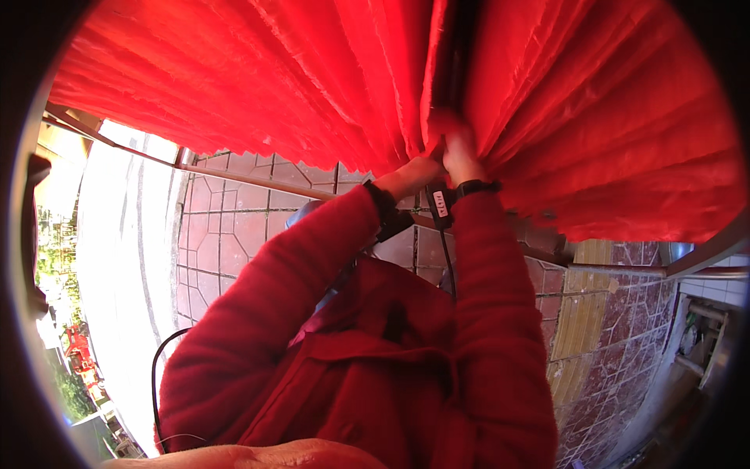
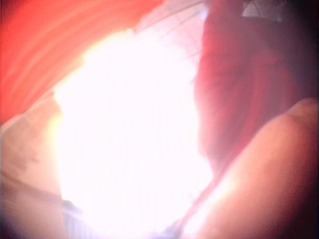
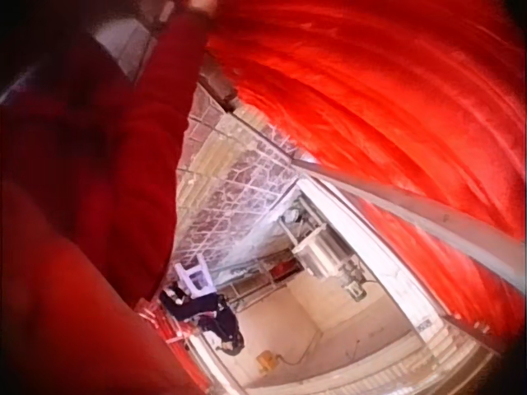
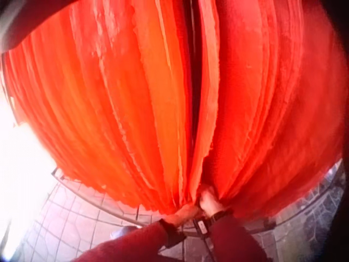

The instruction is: The person assembles a red paper lantern by hand, attaching white strings to the red paper and securing them to the metal frame. The person repeatedly folds and tucks the paper edges into the frame while smoothing the strings.

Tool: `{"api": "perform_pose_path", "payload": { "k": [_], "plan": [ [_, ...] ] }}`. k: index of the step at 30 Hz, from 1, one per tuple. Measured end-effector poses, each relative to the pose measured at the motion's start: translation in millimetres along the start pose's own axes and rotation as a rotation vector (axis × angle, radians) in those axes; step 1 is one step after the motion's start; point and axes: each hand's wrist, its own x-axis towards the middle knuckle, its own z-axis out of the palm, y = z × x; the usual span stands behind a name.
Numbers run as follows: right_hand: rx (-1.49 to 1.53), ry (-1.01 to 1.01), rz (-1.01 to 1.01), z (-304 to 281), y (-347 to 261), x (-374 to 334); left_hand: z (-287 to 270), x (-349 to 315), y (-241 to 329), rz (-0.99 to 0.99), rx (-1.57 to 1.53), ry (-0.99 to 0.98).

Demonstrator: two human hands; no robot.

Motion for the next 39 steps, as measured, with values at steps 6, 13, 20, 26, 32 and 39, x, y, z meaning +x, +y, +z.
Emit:
{"api": "perform_pose_path", "payload": {
  "k": [6, 13, 20, 26, 32, 39],
  "plan": [
    [0.775, 0.154, 0.520, 0.5, -70.3, -5.9, -15.8, 13.0, 12.7, 0.161, 0.438, -0.001],
    [0.841, 0.155, 0.492, -14.6, -42.9, 14.0, -68.5, 21.3, -13.1, -0.056, -0.902, -0.004],
    [0.943, 0.182, 0.534, -31.4, -35.1, 22.4, -102.4, 29.5, -17.5, 0.158, -1.395, -0.577],
    [1.037, 0.102, 0.588, -58.4, -55.3, 24.9, -117.4, 36.8, -32.7, 0.079, -1.304, -0.223],
    [0.932, 0.033, 0.554, -69.7, -73.5, 16.9, -133.2, 35.7, -41.2, 0.565, -0.187, 0.063],
    [0.827, 0.003, 0.546, -78.4, -75.6, 19.0, -139.6, 23.3, -12.3, 0.067, -1.502, -0.202]
  ]
}}
